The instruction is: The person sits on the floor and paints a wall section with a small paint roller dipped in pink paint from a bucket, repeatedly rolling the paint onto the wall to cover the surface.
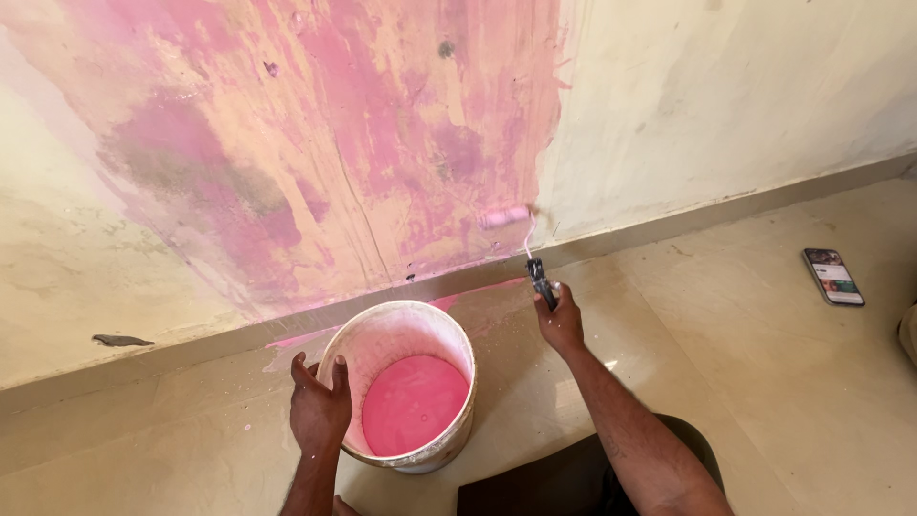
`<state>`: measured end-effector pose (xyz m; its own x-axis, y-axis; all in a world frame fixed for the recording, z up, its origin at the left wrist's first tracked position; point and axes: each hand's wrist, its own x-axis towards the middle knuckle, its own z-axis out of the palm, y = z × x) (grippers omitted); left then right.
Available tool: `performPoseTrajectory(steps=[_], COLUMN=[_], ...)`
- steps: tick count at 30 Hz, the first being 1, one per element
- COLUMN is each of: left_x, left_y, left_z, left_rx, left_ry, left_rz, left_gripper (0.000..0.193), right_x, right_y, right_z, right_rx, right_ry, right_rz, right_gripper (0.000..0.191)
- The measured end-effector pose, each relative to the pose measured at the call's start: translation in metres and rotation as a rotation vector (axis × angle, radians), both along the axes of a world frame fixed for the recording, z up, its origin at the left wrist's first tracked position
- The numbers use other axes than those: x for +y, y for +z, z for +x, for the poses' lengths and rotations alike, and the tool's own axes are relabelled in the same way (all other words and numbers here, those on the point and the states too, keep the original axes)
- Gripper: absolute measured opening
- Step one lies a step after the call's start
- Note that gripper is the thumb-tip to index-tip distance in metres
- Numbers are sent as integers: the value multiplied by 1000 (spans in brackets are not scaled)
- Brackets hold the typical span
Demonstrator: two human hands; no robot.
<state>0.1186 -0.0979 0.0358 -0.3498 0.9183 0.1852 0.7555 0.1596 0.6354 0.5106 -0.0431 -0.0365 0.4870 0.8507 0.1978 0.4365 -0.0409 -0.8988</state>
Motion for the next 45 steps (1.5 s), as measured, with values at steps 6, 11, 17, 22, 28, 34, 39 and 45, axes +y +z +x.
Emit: performPoseTrajectory(steps=[6, 11, 17, 22, 28, 34, 39, 45], left_x=[-1, -1, -2, 0, -2, -2, -2, -1], left_y=[1, 3, 0, -4, -6, -2, -1, 5], left_z=[2, 3, 3, -1, -6, -12, -18, -22], left_rx=[6, -4, 8, 7, 2, -11, -17, -16], left_ry=[-3, -12, -12, -8, -18, -26, -15, -3], left_rz=[-13, -16, 9, -17, 25, 40, 23, 3], left_gripper=[78, 77, 77, 78, 78, 79, 79, 79], right_x=[-14, -15, -17, -14, 0, 24, 49, 81], right_y=[-8, -8, -16, -15, 10, 81, 155, 245], right_z=[-3, -5, -8, -14, -25, -31, -33, -33], right_rx=[-15, -36, -3, -67, -43, 5, 0, -9], right_ry=[-19, -20, -19, -42, 4, 63, 110, 149], right_rz=[-130, -178, -191, -129, 90, 205, 408, 635], right_gripper=[49, 51, 50, 48, 45, 51, 50, 44])
